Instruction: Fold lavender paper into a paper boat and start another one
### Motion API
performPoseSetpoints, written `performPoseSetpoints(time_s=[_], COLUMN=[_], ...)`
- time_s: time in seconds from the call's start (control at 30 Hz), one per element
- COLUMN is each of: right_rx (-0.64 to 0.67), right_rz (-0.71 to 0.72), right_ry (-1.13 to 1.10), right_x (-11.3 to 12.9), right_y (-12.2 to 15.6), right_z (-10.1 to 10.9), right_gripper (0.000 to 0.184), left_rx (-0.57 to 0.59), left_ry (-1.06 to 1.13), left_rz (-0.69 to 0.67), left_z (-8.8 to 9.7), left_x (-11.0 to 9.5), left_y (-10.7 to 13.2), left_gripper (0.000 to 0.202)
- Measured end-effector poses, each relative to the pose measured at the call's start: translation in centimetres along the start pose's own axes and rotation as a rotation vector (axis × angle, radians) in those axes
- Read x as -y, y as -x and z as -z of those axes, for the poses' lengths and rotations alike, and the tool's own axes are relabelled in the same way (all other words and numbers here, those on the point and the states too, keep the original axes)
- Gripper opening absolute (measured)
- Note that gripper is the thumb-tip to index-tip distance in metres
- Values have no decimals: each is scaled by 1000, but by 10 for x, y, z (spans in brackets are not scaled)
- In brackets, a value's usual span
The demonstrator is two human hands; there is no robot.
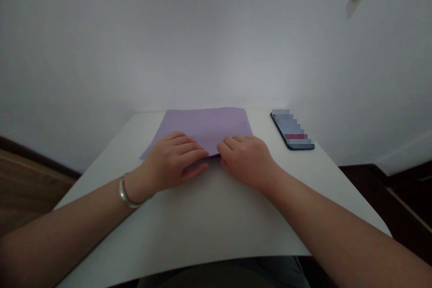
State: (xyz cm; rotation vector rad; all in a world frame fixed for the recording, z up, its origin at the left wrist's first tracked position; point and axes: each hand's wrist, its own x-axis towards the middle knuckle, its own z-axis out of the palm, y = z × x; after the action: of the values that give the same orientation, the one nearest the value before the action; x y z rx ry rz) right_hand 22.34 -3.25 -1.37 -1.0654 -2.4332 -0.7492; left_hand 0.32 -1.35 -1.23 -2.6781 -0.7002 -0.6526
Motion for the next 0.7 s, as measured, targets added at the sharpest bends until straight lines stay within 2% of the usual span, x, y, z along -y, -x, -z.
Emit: performPoseSetpoints(time_s=[0.1, 0.23, 0.47, 0.7], right_rx=[-7, 1, 99, 152], right_rz=[-63, -95, -228, -184], right_ry=[-26, -101, -212, -140], right_x=[-1, 3, 15, 14], right_y=[0, 0, -13, -19], right_z=[-4, -4, 3, 7], right_gripper=[14, 14, 12, 13], left_rx=[-22, -21, 12, 27], left_ry=[-182, -234, -164, -140], left_rz=[16, 119, 262, 236], left_z=[0, 2, -4, -9], left_x=[-13, -24, -26, -21], left_y=[-7, -18, -20, -16], left_gripper=[21, 16, 14, 12])
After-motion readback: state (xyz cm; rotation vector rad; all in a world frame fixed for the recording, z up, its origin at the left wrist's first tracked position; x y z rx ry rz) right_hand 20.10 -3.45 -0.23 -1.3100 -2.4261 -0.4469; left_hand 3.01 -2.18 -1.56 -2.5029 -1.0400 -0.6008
